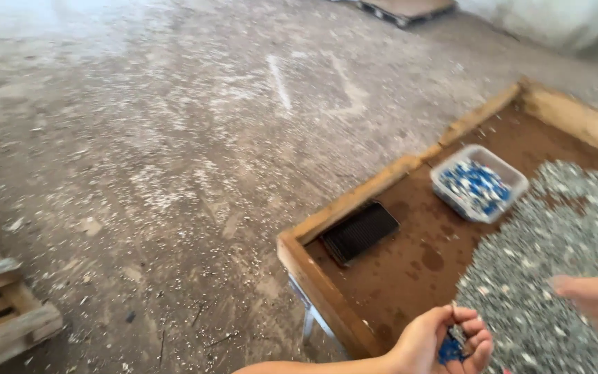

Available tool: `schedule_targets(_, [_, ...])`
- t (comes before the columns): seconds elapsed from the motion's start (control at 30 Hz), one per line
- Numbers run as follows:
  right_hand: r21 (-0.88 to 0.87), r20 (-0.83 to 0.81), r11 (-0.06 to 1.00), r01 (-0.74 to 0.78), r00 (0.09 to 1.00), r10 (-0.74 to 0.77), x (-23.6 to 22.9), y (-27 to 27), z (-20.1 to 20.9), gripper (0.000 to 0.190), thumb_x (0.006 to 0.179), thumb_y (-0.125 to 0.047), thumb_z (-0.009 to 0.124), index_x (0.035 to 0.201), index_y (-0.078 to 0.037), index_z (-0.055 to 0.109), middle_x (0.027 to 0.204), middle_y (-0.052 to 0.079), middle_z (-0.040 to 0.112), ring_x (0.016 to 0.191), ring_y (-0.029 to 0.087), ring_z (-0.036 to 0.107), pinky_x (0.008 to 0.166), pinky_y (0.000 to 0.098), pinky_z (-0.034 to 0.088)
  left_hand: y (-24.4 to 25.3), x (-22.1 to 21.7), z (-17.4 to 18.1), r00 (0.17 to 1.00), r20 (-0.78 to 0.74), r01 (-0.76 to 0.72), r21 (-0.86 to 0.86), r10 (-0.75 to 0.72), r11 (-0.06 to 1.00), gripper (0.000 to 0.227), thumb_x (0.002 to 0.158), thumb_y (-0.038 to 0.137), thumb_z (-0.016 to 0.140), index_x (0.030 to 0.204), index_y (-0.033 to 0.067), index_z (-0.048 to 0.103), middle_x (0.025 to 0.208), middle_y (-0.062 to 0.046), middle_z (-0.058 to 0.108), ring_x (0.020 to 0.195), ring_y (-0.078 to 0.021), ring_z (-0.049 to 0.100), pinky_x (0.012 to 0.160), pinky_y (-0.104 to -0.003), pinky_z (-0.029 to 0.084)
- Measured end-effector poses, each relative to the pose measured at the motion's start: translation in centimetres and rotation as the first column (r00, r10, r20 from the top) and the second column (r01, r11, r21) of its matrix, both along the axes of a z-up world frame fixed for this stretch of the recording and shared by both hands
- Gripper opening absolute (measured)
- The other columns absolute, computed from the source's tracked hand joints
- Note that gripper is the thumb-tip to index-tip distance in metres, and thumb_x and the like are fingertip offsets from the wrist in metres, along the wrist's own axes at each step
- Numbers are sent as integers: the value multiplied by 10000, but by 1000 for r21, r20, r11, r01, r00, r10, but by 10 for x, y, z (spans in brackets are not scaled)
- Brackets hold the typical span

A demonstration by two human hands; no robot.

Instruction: The person sorts through a large pile of grey plastic shards on a wooden table, picking out blue and red pieces by hand and placing them into a white container. Another person's hands are briefly visible at the edge of the frame.

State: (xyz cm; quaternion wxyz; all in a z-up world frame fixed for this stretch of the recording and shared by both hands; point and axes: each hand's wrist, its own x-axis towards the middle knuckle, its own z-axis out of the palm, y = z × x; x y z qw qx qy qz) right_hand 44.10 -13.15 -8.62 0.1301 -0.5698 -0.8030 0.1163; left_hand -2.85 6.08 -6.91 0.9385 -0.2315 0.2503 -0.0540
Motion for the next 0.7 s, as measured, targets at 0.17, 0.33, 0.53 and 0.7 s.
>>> schedule_targets(0.17, [106,220,989,99,968,-120,-339,-11,63,570,891,-217,523,1459,-273,534,1488,-43,535,1356,135,496,1075,321,385,-36,-9,-2,989,149,-45,385,-14,922,238,1037,200,544,1120,25,683,1048,-110,726,1080,-273,707,1000,-348,563])
schedule_targets(0.33, [401,327,894,199,881,-342,-436,23,163,253,1041,-132,425,1151,-31,629,1081,100,643,1014,239,607,795,399,497,-32,-33,46,970,-90,243,332,-226,911,175,971,184,641,1071,47,683,962,-88,698,1018,-252,689,985,-316,531])
schedule_targets(0.53, [10,329,890,457,838,-434,-373,-30,66,338,978,-206,513,1315,-206,537,1263,-30,575,1138,203,490,919,444,423,-21,-40,37,965,-150,251,280,-216,927,189,1052,246,587,1096,69,636,948,-56,630,919,-187,652,820,-272,602])
schedule_targets(0.7, [-61,113,206,977,211,-971,-275,-5,154,507,1018,-472,356,1125,-127,712,931,91,765,829,165,769,660,268,680,2,-52,33,937,-256,305,272,-237,913,224,1020,278,625,1101,89,716,947,-43,696,895,-186,675,745,-305,624])
